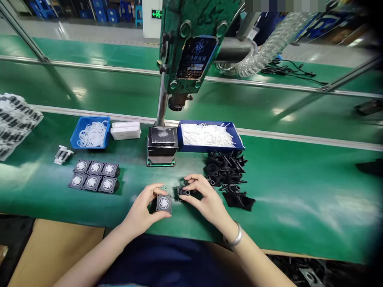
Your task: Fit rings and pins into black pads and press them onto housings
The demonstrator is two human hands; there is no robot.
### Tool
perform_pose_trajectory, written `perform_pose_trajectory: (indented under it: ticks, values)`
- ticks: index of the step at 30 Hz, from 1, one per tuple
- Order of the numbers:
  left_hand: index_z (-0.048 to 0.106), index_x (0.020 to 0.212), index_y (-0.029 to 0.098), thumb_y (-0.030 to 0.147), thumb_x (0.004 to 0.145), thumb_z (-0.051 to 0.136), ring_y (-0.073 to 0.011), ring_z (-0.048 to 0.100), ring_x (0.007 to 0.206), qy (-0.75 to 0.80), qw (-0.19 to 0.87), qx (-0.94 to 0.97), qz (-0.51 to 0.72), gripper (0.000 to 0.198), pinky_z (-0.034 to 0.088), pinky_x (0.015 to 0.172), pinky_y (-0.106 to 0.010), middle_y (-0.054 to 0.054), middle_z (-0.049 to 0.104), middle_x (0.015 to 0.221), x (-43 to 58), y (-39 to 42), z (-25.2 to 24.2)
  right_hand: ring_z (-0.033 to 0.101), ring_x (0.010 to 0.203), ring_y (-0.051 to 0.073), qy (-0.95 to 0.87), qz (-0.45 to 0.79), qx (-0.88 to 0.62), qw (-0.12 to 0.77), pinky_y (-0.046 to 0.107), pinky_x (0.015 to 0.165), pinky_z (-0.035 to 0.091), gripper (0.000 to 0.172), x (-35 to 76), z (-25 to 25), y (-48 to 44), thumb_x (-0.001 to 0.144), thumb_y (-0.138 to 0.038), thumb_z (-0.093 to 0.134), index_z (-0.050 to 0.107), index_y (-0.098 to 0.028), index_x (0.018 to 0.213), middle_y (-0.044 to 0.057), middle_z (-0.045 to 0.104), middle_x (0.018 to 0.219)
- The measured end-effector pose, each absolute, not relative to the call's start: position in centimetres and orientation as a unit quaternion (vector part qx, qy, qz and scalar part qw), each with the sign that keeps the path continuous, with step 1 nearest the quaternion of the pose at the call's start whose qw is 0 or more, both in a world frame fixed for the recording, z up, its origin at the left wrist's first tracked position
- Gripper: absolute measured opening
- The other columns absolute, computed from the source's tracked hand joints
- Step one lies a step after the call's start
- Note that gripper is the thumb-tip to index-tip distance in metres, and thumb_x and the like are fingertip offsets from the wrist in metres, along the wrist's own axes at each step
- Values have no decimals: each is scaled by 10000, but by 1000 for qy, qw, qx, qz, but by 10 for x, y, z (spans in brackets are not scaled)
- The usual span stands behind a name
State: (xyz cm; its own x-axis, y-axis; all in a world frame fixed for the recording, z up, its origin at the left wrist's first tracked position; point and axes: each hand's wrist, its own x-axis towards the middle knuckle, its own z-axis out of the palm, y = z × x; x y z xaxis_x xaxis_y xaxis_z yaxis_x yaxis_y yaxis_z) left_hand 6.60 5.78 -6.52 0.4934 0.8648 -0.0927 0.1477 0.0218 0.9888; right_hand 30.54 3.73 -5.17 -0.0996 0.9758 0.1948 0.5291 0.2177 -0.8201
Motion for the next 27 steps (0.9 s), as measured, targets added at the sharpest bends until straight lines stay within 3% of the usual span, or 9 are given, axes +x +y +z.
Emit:
perform_pose_trajectory:
  ticks: [6,18,27]
  values:
    - [450,1320,285,252,782,796,-225,643,1109,385,587,635,321,640,504,1028,-406,-51,639,1138,67,58,-67,574,1104,230,-731,302,-468,393,384,917,512,137,270,-18,36,879,-311,718,614,-234,924,81,598,1130]
    - [440,1344,270,282,819,768,-221,665,1050,383,532,686,316,619,535,964,-386,-72,631,1185,64,58,-71,555,1069,225,-756,284,-432,401,396,885,514,159,254,-31,41,913,-267,677,563,-221,1014,73,595,1064]
    - [409,1372,284,333,848,742,-226,646,1116,370,500,714,322,623,539,988,-391,-71,639,1205,62,55,-76,538,1133,226,-739,321,-425,413,400,966,471,200,257,-36,36,893,-241,700,558,-228,1033,58,599,1058]
